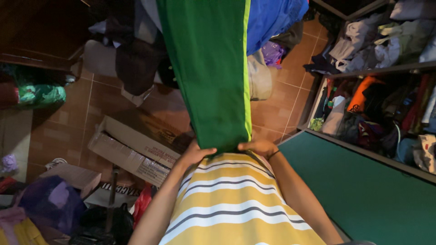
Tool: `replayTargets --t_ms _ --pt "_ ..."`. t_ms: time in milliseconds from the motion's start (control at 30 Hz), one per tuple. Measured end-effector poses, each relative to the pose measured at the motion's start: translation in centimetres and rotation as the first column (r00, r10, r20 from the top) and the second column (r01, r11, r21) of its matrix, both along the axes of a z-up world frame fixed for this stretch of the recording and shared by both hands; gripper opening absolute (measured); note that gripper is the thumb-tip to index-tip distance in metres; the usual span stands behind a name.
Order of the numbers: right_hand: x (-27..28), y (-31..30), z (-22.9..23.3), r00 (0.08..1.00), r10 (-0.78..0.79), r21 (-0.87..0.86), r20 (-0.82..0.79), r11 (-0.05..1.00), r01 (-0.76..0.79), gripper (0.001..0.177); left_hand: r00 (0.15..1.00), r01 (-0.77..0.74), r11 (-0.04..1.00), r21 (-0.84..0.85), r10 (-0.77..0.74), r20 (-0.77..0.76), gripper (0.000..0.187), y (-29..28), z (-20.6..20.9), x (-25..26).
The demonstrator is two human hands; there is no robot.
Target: The person picks up several garments from a pile, folding green pants, blue shorts, and a gray shirt before placing them into a closet shelf.
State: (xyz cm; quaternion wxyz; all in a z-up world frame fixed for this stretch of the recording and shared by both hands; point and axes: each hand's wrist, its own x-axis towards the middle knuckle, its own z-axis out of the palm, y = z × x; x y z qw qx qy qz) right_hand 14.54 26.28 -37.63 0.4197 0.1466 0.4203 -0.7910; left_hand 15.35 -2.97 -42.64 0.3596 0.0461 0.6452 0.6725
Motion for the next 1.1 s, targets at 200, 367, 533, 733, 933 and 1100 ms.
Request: replayTargets --t_ms 200,367,533,733,933,1100 --pt "0.8 -0.8 0.4 0.955 0.288 0.318 -0.071 0.914 -0.252 0.054 0.940 -0.212 0.977 0.032 0.195 0.281 0.043 0.6 3.7 -1.5" --pt "-1.5 -1.8 5.4 0.996 -0.049 0.158 -0.070 0.986 0.060 0.049 0.861 -0.497 0.853 0.159 0.461 0.216 0.059 2.1 8.4 -3.1" --pt "-4.6 -1.3 9.2 0.958 -0.232 0.181 -0.172 0.948 0.262 0.054 0.964 -0.263 0.955 0.139 0.265 -0.002 0.064 2.3 12.1 -3.9" --pt "-6.4 0.0 12.2 0.786 0.127 0.132 -0.606 0.990 -0.058 0.091 0.723 -0.632 0.757 0.165 0.500 0.477 0.048 3.4 14.6 -5.5" --pt "-4.3 -0.7 13.9 0.991 0.000 0.141 -0.136 0.990 0.019 0.073 0.608 -0.693 0.714 0.095 0.509 0.609 0.052 3.1 17.2 -5.9" --pt "-3.2 -0.5 12.1 0.964 -0.240 0.141 0.113 0.964 0.223 0.059 0.585 -0.670 0.723 -0.170 0.655 0.479 0.071 2.1 16.6 -5.1"
